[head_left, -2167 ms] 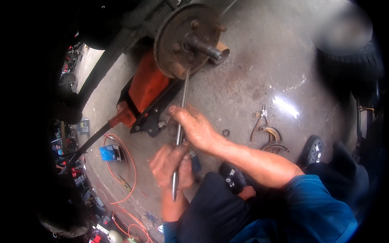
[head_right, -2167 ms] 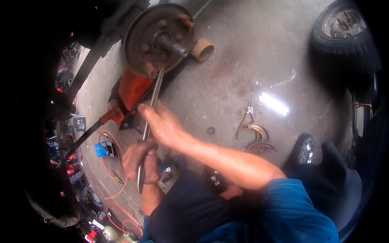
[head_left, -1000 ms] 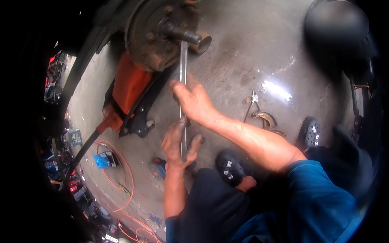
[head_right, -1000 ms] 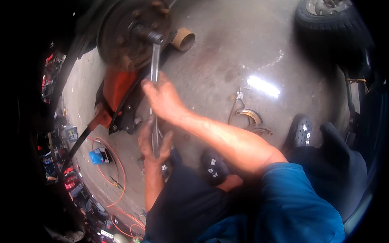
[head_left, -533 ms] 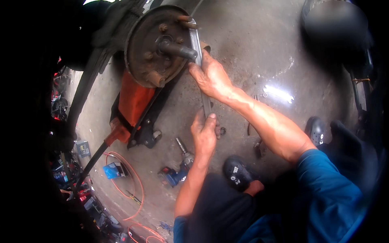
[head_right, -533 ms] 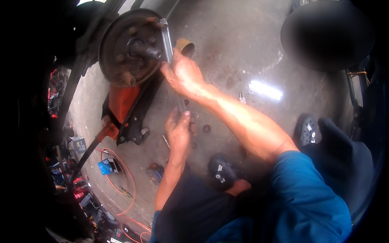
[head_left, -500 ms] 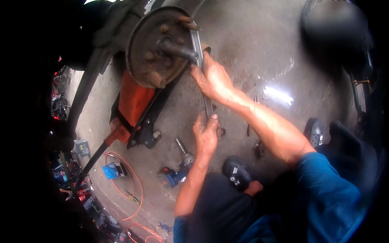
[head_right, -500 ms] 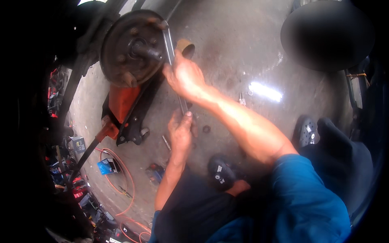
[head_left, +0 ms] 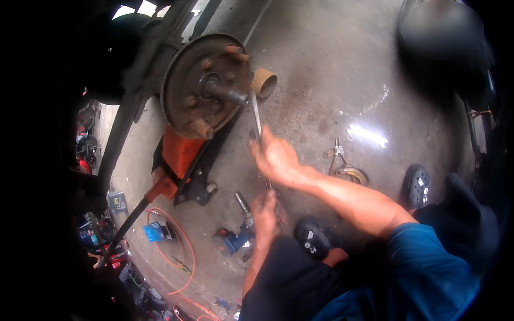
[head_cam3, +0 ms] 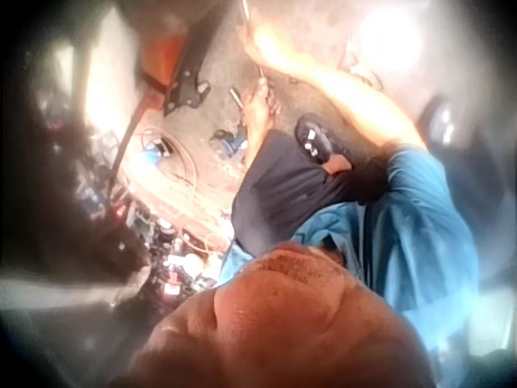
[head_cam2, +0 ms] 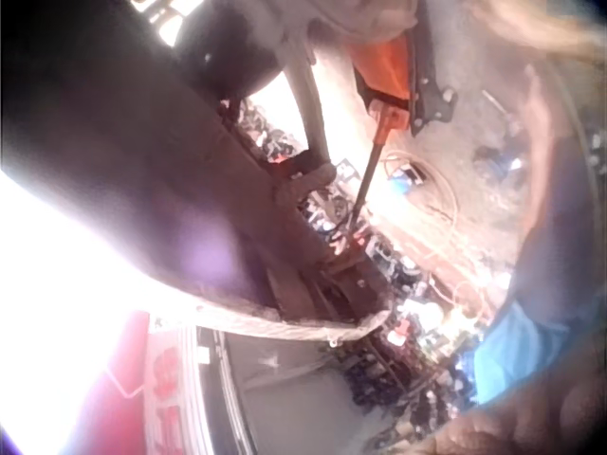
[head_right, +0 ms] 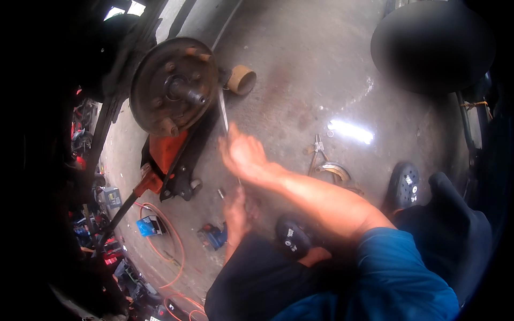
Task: The person uses an impact wrench to remove a part from a wheel hub, then uses pliers and a hammer to manipulate internal brake components, and finally uses a metal bar to pry at the hub assembly.
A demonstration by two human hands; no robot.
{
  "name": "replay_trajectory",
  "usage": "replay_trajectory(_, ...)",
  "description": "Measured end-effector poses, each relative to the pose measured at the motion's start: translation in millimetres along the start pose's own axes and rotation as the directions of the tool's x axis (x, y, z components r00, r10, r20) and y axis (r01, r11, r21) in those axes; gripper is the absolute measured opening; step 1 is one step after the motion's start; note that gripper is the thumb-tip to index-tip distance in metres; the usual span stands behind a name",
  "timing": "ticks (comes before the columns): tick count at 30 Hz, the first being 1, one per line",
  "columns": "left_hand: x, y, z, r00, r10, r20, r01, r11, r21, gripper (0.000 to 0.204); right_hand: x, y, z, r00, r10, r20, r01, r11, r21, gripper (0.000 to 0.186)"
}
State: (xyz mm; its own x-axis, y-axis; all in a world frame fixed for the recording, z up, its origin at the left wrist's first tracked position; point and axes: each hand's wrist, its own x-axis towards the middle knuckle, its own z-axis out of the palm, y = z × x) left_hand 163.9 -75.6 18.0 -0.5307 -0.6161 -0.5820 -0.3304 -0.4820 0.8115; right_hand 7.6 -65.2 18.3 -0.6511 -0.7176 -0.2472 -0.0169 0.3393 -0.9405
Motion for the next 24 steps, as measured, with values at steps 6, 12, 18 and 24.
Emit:
replay_trajectory(6, 45, 45, 36, 0.992, 0.064, 0.109, -0.067, 0.998, 0.021, 0.029, 34, -1, -24, 0.968, -0.092, -0.235, 0.154, 0.953, 0.262, 0.035)
replay_trajectory(12, 29, -6, 31, 0.900, 0.368, 0.233, -0.416, 0.885, 0.208, 0.038, -22, 22, -27, 0.998, 0.049, -0.050, -0.022, 0.898, 0.439, 0.063)
replay_trajectory(18, 26, -52, 1, 0.978, 0.080, 0.191, -0.160, 0.876, 0.455, 0.040, -2, 31, -99, 0.990, -0.074, -0.122, 0.090, 0.987, 0.132, 0.052)
replay_trajectory(24, 16, -72, 1, 0.986, 0.000, 0.168, -0.055, 0.945, 0.323, 0.034, -21, 21, -69, 0.952, -0.229, -0.203, 0.259, 0.957, 0.134, 0.037)
